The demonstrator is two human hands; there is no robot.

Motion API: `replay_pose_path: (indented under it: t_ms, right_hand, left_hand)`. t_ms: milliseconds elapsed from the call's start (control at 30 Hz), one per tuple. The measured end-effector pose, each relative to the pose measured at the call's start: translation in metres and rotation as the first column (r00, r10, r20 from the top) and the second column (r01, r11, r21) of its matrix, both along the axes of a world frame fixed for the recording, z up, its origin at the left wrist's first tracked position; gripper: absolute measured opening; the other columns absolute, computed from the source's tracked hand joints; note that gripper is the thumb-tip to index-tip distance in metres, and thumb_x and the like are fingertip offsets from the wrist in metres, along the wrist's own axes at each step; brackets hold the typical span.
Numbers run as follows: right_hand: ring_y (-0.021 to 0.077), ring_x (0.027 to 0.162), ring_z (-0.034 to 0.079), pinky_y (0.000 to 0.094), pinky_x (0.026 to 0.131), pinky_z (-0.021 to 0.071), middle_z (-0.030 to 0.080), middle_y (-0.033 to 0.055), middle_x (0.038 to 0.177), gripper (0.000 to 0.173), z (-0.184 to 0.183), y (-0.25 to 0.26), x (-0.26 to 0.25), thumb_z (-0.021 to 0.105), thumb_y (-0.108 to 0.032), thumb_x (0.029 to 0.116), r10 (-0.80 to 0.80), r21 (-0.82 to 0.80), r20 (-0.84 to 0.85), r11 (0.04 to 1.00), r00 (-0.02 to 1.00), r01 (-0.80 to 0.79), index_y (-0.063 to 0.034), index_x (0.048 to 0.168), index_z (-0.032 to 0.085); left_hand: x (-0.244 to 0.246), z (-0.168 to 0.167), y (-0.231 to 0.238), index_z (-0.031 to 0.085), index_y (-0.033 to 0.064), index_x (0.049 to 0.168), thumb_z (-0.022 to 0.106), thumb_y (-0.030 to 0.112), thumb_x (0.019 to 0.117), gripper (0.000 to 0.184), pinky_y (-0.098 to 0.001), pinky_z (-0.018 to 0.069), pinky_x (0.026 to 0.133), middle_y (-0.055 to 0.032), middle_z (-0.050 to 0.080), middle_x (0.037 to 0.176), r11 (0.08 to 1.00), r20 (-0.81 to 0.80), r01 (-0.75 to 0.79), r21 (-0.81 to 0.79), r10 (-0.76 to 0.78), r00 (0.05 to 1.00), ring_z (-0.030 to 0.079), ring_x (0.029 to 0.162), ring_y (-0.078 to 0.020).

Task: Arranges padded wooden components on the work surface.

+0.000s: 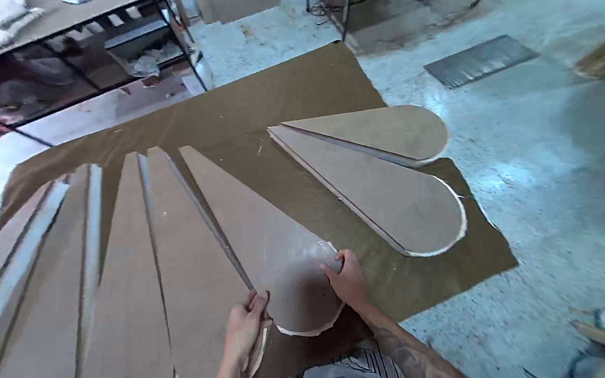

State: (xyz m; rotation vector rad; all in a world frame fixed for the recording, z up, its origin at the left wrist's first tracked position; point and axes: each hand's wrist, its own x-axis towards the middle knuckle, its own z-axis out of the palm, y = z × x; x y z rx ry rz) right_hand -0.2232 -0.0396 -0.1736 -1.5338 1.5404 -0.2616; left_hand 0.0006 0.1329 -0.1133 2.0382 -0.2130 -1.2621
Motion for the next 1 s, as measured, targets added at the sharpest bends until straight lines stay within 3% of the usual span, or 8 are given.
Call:
replay_pose_path:
  t_ms: [100, 200, 333, 500, 700, 800, 900, 1000]
  right_hand:
    - [0.0256, 0.108, 0.067, 0.0472, 0.096, 0.0563, 0.067, 0.0116, 0.116, 0.062, 0.008, -0.002, -0.017, 0.083, -0.037, 0.0819, 0.104, 0.028, 0.033, 0.994, 0.994, -0.105, -0.0087, 0.13, 0.056]
    - [0.0164, 0.104, 0.067, 0.0393, 0.095, 0.0563, 0.068, 0.0042, 0.112, 0.06, 0.019, -0.022, -0.039, 0.081, -0.044, 0.0842, 0.269, 0.049, 0.075, 0.961, 0.96, -0.273, -0.0131, 0.131, 0.06]
    - [0.0178, 0.1, 0.071, 0.0447, 0.091, 0.0598, 0.073, 0.0036, 0.108, 0.044, 0.051, -0.076, -0.104, 0.07, -0.049, 0.0936, -0.009, -0.229, -0.05, 0.973, 0.999, -0.002, -0.0151, 0.122, 0.069]
    - [0.0428, 0.125, 0.057, 0.0662, 0.105, 0.045, 0.062, 0.0236, 0.131, 0.072, 0.035, -0.173, -0.219, 0.074, -0.056, 0.0871, -0.423, -0.412, -0.151, 0.848, 0.893, 0.332, -0.0036, 0.134, 0.061]
    - [0.0411, 0.118, 0.061, 0.0666, 0.097, 0.0492, 0.063, 0.0215, 0.129, 0.072, -0.014, -0.269, -0.241, 0.073, -0.064, 0.0857, -0.233, -0.247, -0.1, 0.948, 0.967, 0.202, -0.009, 0.131, 0.063]
    - [0.0425, 0.105, 0.063, 0.0635, 0.086, 0.0538, 0.061, 0.0249, 0.116, 0.074, -0.017, -0.271, -0.229, 0.076, -0.061, 0.0837, -0.149, -0.374, -0.143, 0.923, 0.979, 0.086, -0.0011, 0.122, 0.055]
    - [0.0357, 0.107, 0.062, 0.0575, 0.092, 0.0531, 0.065, 0.0165, 0.105, 0.051, -0.003, -0.249, -0.214, 0.075, -0.056, 0.0842, 0.063, -0.503, -0.156, 0.854, 0.986, -0.134, -0.0064, 0.094, 0.065]
    - [0.0243, 0.105, 0.065, 0.0447, 0.089, 0.0586, 0.066, 0.01, 0.112, 0.044, 0.008, -0.226, -0.175, 0.073, -0.044, 0.0882, 0.091, -0.639, -0.032, 0.764, 0.995, -0.091, -0.0072, 0.112, 0.065]
  left_hand:
    - [0.004, 0.0, 0.004, 0.062, 0.0001, 0.135, 0.069, 0.033, 0.0993, 0.049, -0.0448, 0.068, 0.074, -0.0117, 0.075, 0.106, 0.995, 0.063, 0.091, 0.027, -0.093, 0.994, 0.077, 0.083, -0.023]
    - [0.019, 0.017, -0.007, 0.076, 0.0079, 0.108, 0.061, 0.047, 0.1007, 0.042, -0.046, 0.0663, 0.073, -0.0044, 0.077, 0.084, 0.935, 0.25, 0.315, 0.163, -0.348, 0.904, 0.076, 0.073, -0.0189]
    - [0.015, 0.063, -0.057, 0.076, 0.0116, 0.102, 0.052, 0.046, 0.1049, 0.042, -0.0383, 0.0667, 0.072, 0.0034, 0.077, 0.08, 0.942, 0.496, 0.324, -0.091, -0.239, 0.835, 0.075, 0.071, -0.0118]
    - [-0.041, 0.053, -0.159, 0.065, 0.0016, 0.13, 0.058, 0.027, 0.1058, 0.035, -0.0425, 0.0639, 0.089, -0.012, 0.075, 0.112, 0.905, -0.033, 0.186, -0.383, -0.215, 0.976, 0.075, 0.099, -0.026]
    - [-0.18, -0.042, -0.294, 0.038, 0.0085, 0.153, 0.076, 0.044, 0.0919, 0.08, -0.0584, 0.052, 0.101, -0.02, 0.056, 0.142, 0.98, -0.433, -0.129, -0.152, 0.051, 0.9, 0.057, 0.128, -0.0365]
    - [-0.229, -0.038, -0.324, 0.045, 0.0066, 0.143, 0.084, 0.035, 0.0848, 0.075, -0.0538, 0.0546, 0.097, -0.0187, 0.064, 0.129, 0.897, -0.446, -0.434, -0.09, 0.353, 0.823, 0.063, 0.118, -0.0326]
    - [-0.242, -0.008, -0.319, 0.043, 0.0051, 0.134, 0.083, 0.016, 0.0854, 0.064, -0.0494, 0.0591, 0.084, -0.0185, 0.065, 0.114, 0.85, -0.37, -0.506, -0.145, 0.428, 0.825, 0.067, 0.102, -0.0304]
    - [-0.247, -0.007, -0.305, 0.04, 0.0075, 0.139, 0.085, 0.014, 0.0835, 0.072, -0.045, 0.0604, 0.088, -0.0154, 0.06, 0.116, 0.892, -0.275, -0.409, -0.191, 0.352, 0.895, 0.065, 0.103, -0.0264]
